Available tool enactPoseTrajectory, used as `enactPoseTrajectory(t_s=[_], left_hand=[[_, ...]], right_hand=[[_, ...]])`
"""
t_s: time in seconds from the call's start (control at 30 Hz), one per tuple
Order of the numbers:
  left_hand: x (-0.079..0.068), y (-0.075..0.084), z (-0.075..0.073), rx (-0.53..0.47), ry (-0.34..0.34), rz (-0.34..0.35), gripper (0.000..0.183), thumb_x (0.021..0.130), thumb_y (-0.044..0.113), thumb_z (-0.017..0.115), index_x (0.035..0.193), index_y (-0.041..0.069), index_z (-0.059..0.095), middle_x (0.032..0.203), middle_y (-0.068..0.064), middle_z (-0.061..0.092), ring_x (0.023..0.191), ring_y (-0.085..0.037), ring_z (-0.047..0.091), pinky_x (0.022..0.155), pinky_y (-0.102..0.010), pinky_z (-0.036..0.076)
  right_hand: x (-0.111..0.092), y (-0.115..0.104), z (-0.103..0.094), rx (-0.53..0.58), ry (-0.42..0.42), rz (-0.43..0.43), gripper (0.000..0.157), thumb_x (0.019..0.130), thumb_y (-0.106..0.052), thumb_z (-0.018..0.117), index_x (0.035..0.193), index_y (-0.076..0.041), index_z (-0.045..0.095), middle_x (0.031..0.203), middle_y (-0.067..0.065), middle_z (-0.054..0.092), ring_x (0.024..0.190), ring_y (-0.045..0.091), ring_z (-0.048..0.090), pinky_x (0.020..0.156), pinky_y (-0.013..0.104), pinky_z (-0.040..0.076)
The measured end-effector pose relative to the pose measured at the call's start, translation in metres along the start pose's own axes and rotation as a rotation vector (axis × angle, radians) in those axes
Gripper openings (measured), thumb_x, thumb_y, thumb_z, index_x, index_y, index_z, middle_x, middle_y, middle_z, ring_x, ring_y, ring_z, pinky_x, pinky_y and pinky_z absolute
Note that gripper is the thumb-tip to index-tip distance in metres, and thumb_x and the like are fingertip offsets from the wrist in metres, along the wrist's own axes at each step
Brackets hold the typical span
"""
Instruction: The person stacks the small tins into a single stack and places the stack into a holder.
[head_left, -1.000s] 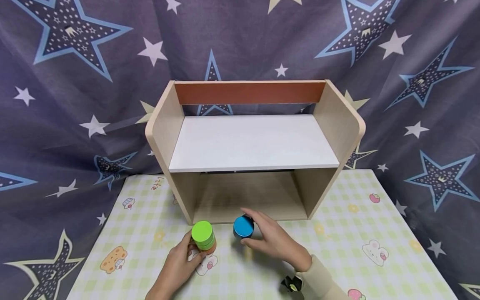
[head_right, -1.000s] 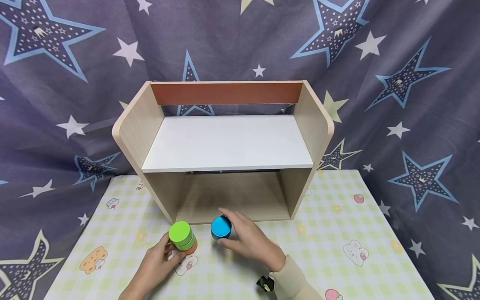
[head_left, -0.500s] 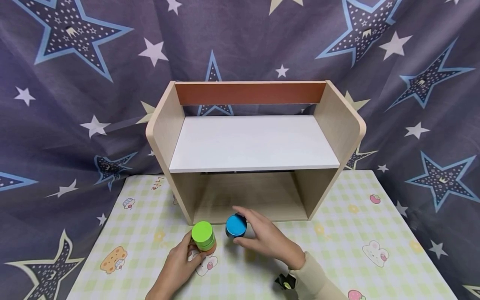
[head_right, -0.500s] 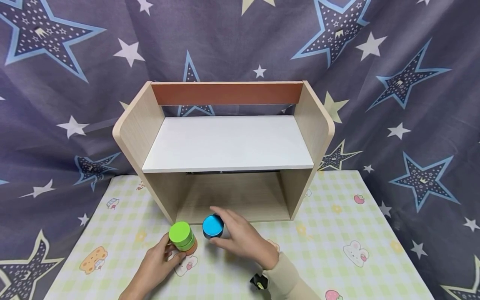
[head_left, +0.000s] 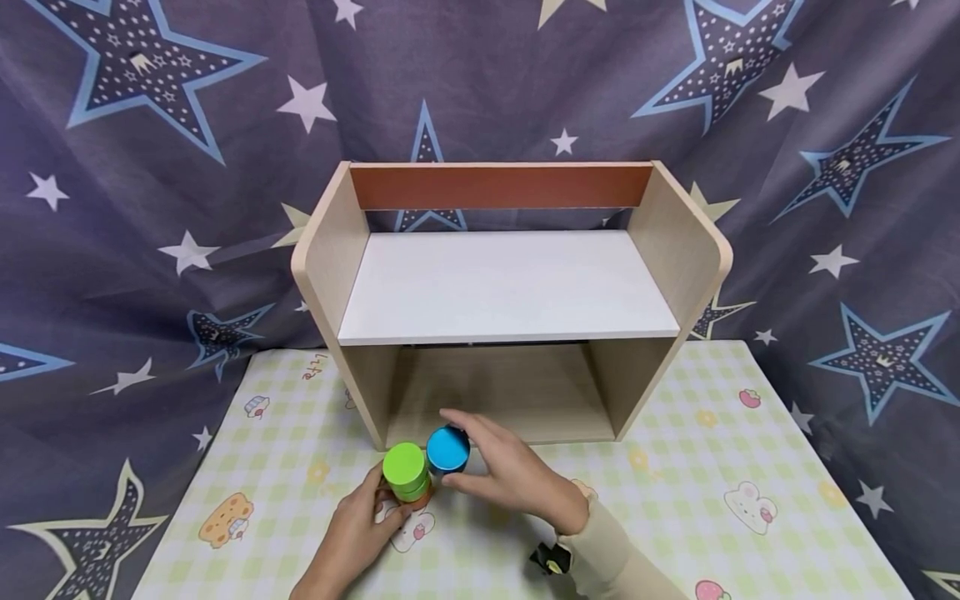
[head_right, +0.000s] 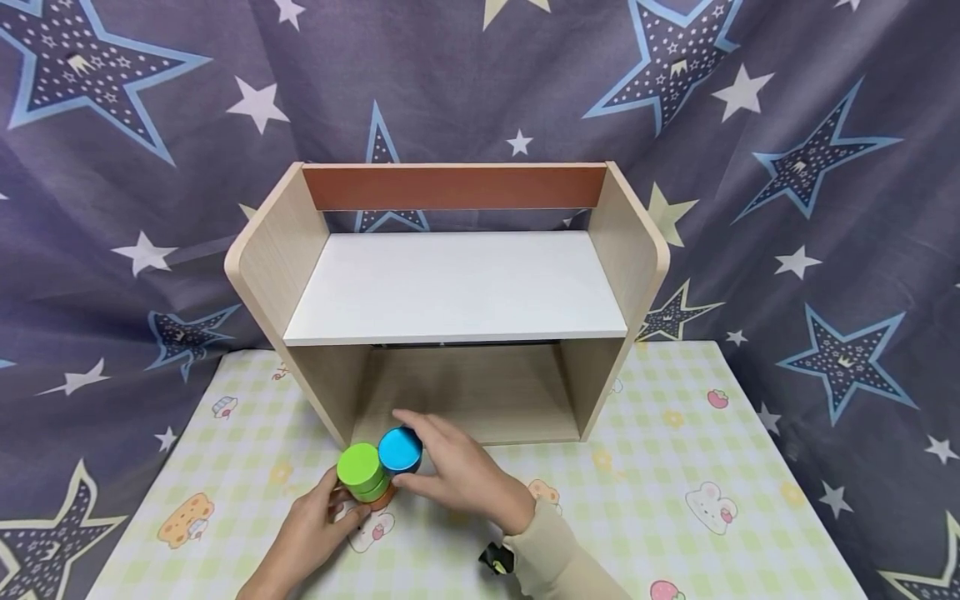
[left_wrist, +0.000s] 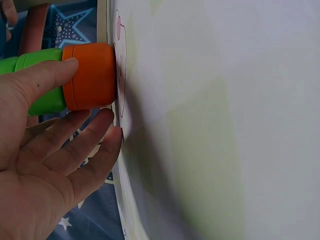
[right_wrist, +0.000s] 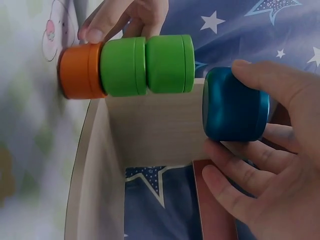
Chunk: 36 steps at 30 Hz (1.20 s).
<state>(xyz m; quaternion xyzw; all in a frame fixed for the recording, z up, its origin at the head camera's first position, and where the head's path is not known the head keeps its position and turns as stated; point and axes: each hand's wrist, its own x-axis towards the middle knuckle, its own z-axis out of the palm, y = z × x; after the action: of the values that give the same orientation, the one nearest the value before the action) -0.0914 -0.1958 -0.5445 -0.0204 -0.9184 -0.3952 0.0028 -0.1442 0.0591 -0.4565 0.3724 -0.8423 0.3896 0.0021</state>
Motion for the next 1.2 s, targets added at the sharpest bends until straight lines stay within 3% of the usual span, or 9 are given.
enactPoseTrajectory(t_s=[0.63, 1.2], left_hand=[[0.001, -0.001, -0.001, -0.015, -0.022, -0.002, 0.071, 0.084, 0.013, 0.083, 0.145, 0.016, 0.047, 0.114, 0.001, 0.069, 0.099, -0.012, 0.066, 0.081, -0.038, 0.053], [0.000, -0.002, 0.000, -0.046, -0.021, 0.005, 0.068, 0.085, 0.012, 0.081, 0.144, 0.019, 0.048, 0.112, 0.005, 0.069, 0.098, -0.010, 0.067, 0.085, -0.039, 0.055]], right_hand=[[0.018, -0.009, 0.013, -0.010, -0.022, -0.097, 0.077, 0.091, -0.032, 0.077, 0.154, -0.015, 0.035, 0.144, 0.003, 0.050, 0.125, 0.012, 0.053, 0.100, 0.028, 0.047], [0.031, -0.020, 0.024, -0.022, -0.060, -0.108, 0.078, 0.092, -0.033, 0.075, 0.156, -0.019, 0.032, 0.143, 0.006, 0.050, 0.127, 0.011, 0.050, 0.102, 0.027, 0.045]])
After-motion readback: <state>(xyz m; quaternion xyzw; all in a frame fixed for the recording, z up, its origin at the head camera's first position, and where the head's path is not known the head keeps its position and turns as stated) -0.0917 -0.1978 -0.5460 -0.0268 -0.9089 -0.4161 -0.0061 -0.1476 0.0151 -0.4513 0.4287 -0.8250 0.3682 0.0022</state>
